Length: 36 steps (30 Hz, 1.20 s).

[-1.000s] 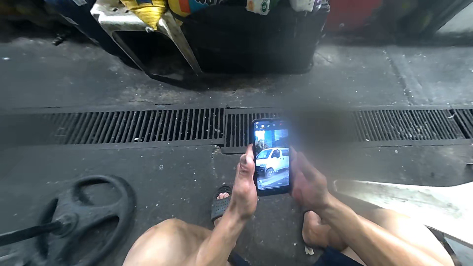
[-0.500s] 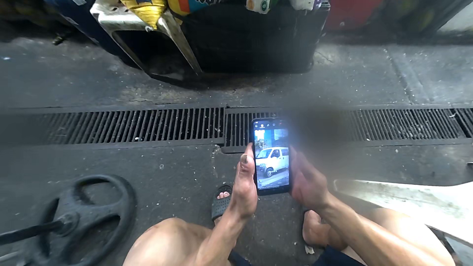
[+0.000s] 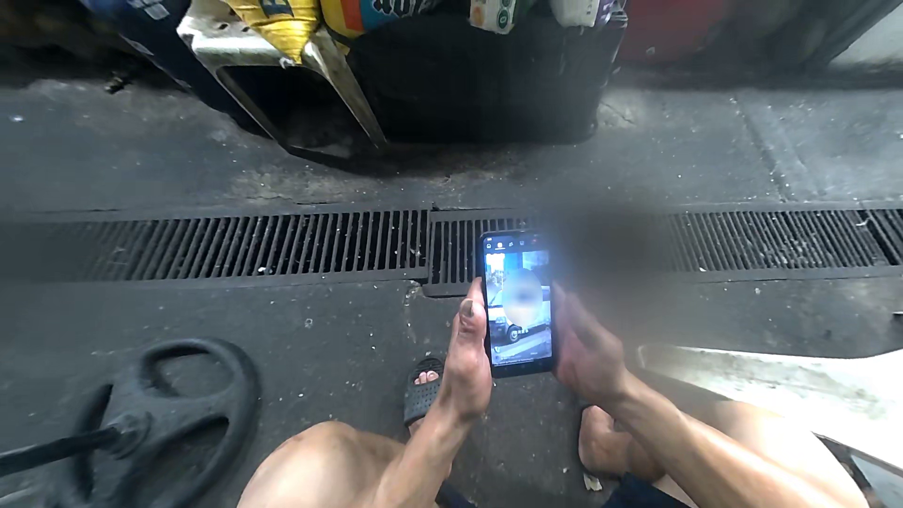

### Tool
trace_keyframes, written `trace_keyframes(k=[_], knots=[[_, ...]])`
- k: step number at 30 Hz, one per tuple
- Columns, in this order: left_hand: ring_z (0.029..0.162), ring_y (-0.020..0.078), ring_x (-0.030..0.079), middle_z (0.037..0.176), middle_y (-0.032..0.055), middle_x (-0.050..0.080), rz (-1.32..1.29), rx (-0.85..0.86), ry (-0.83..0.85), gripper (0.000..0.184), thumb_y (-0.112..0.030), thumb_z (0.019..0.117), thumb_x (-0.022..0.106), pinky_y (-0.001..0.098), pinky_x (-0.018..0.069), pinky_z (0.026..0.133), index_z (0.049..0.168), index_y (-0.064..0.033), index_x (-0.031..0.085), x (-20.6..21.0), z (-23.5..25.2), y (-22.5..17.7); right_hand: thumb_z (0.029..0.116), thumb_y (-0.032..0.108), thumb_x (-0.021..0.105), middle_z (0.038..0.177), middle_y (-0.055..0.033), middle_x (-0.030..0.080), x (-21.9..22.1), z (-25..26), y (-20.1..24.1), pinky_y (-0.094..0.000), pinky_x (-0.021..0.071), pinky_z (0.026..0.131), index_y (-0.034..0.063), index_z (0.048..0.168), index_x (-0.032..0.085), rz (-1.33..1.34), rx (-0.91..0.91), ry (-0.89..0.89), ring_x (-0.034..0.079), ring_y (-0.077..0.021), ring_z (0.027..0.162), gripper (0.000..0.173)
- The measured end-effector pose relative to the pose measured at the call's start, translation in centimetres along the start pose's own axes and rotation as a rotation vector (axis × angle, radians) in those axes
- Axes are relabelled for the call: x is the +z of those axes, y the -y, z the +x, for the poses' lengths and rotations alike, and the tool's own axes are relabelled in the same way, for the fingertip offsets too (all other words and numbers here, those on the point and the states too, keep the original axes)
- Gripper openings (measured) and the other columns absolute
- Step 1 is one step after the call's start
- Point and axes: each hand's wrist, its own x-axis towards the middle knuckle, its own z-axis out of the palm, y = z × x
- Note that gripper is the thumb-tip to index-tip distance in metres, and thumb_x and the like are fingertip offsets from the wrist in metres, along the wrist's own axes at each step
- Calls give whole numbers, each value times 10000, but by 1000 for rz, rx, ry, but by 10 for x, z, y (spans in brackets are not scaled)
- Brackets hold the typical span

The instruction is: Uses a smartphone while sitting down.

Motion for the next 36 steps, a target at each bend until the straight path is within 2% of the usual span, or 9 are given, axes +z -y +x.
trace_keyframes(k=[7, 16, 25, 28, 32, 33, 35, 36], knots=[[1350, 159, 527, 1474, 131, 532, 5, 24, -3, 1161, -875, 843, 407, 354, 448, 1140, 1552, 37, 292, -1, 0, 3, 1015, 560, 500, 1368, -152, 579, -3, 1, -3, -448, 480, 1099, -16, 1508, 318, -23, -22, 27, 591, -227, 1258, 779], [1310, 199, 569, 1428, 142, 569, -41, 38, 34, 1133, -862, 842, 443, 397, 483, 1114, 1544, 19, 318, -3, 1, 5, 1016, 552, 492, 1372, -174, 570, -3, 2, -4, -452, 485, 1093, -26, 1503, 312, -23, -11, 24, 593, -244, 1254, 777], [1326, 172, 549, 1453, 127, 543, -13, 41, 23, 1142, -864, 849, 422, 369, 471, 1123, 1557, 19, 269, -1, 1, 4, 1011, 545, 502, 1371, -178, 573, -3, 2, -4, -465, 497, 1079, -16, 1512, 302, 1, 9, 16, 599, -254, 1250, 778], [1319, 175, 555, 1448, 128, 550, -2, 42, 17, 1127, -862, 854, 416, 372, 476, 1119, 1549, 17, 293, 0, 1, 5, 1018, 549, 492, 1375, -178, 575, -4, 2, -3, -468, 497, 1083, -17, 1517, 298, -8, 3, 4, 600, -259, 1255, 779], [1267, 198, 604, 1382, 145, 600, -132, 1, 64, 1080, -818, 885, 432, 392, 510, 1087, 1525, 43, 306, 2, 4, 1, 1014, 554, 503, 1345, -177, 592, -5, 2, -3, -466, 506, 1068, -26, 1495, 314, -6, -9, 0, 616, -255, 1227, 776], [1231, 213, 628, 1342, 145, 626, -198, -26, 67, 1008, -788, 912, 422, 413, 528, 1062, 1502, 26, 353, 1, 4, -2, 1015, 560, 498, 1332, -170, 604, -4, 2, -5, -464, 511, 1063, -29, 1488, 329, -14, -6, 2, 624, -249, 1215, 774], [1096, 231, 697, 1185, 135, 709, -334, -76, 18, 812, -724, 962, 393, 443, 588, 954, 1352, -30, 552, -1, 3, -7, 1011, 567, 488, 1273, -131, 658, 1, 0, -9, -446, 543, 1022, -21, 1454, 413, -61, -5, -16, 658, -214, 1157, 740], [1058, 231, 711, 1136, 125, 726, -390, -91, 21, 754, -717, 964, 405, 447, 603, 917, 1284, -66, 613, -1, 3, -7, 1008, 572, 489, 1251, -103, 676, 2, -1, -9, -424, 551, 1007, -11, 1438, 444, -87, -6, -26, 667, -186, 1134, 726]])
